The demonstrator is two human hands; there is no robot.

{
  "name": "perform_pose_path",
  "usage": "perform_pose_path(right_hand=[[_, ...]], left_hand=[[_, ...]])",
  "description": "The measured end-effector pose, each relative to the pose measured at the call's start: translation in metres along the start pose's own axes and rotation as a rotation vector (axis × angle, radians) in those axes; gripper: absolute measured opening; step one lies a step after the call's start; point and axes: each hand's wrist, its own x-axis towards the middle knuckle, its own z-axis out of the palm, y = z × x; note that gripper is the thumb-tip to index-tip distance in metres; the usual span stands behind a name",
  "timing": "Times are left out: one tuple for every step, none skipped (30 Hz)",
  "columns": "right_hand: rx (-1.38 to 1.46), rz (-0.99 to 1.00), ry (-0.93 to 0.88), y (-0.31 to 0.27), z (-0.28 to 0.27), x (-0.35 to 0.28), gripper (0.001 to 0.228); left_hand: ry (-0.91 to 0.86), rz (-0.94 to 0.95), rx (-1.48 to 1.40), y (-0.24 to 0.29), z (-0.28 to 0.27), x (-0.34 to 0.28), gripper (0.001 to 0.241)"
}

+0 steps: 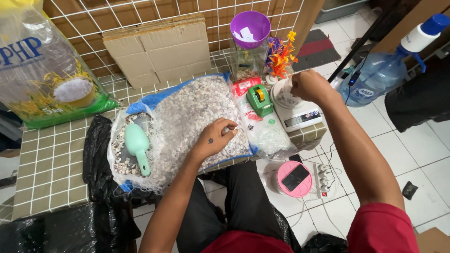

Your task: Bagging white granules into small plastic bags using a scoop and handling wrapped packages

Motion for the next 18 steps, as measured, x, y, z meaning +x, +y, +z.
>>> perform_pose_path(right_hand=[[0.018,-0.026,0.038,0.001,-0.004,-0.002,0.019],[0.036,-0.052,0.076,0.001,-0.007,-0.005,0.015],[0.036,-0.051,0.075,0.003,-0.006,-0.003,0.015],[0.078,-0.059,0.085,0.005,-0.006,-0.001,0.014],[0.120,-0.067,0.096,0.007,-0.005,0.000,0.015],[0.120,-0.066,0.096,0.006,-0.006,-0.001,0.015],[0.136,-0.071,0.107,0.006,-0.008,-0.002,0.017],[0.151,-0.077,0.118,0.005,-0.009,-0.003,0.018],[0.151,-0.077,0.118,0.004,-0.011,-0.005,0.018],[0.163,-0.073,0.125,0.003,-0.013,-0.007,0.018],[0.174,-0.069,0.132,0.002,-0.016,-0.009,0.018],[0.174,-0.070,0.131,0.004,-0.016,-0.008,0.018],[0.170,-0.069,0.124,0.005,-0.015,-0.007,0.018],[0.166,-0.069,0.117,0.007,-0.015,-0.005,0.019],[0.166,-0.069,0.117,0.009,-0.013,-0.004,0.019],[0.170,-0.071,0.125,0.012,-0.010,-0.003,0.020],[0.174,-0.073,0.134,0.014,-0.008,-0.001,0.022],[0.175,-0.074,0.134,0.015,-0.007,0.000,0.022]], left_hand=[[0.001,-0.004,0.000,0.000,0.000,0.000,0.025],[0.001,-0.008,0.000,0.000,0.000,0.000,0.024],[0.000,-0.008,-0.001,-0.001,0.001,0.000,0.024],[0.005,-0.005,0.001,-0.002,0.002,0.000,0.024],[0.011,-0.001,0.003,-0.003,0.002,0.001,0.024],[0.010,-0.001,0.003,-0.003,0.002,0.001,0.024],[0.009,-0.004,-0.001,-0.004,0.002,0.000,0.024],[0.008,-0.008,-0.004,-0.004,0.002,0.000,0.024],[0.009,-0.008,-0.004,-0.004,0.002,0.000,0.024],[0.008,-0.012,-0.011,-0.004,0.003,0.000,0.024],[0.008,-0.017,-0.018,-0.005,0.003,0.000,0.024],[0.008,-0.017,-0.019,-0.006,0.004,0.000,0.024],[0.018,-0.007,-0.021,-0.007,0.005,0.000,0.024],[0.028,0.003,-0.022,-0.009,0.005,0.000,0.024],[0.029,0.003,-0.022,-0.008,0.006,0.000,0.024],[0.031,0.004,-0.024,-0.008,0.006,0.000,0.024],[0.034,0.005,-0.025,-0.007,0.005,-0.001,0.023],[0.035,0.005,-0.024,-0.008,0.006,-0.001,0.023]])
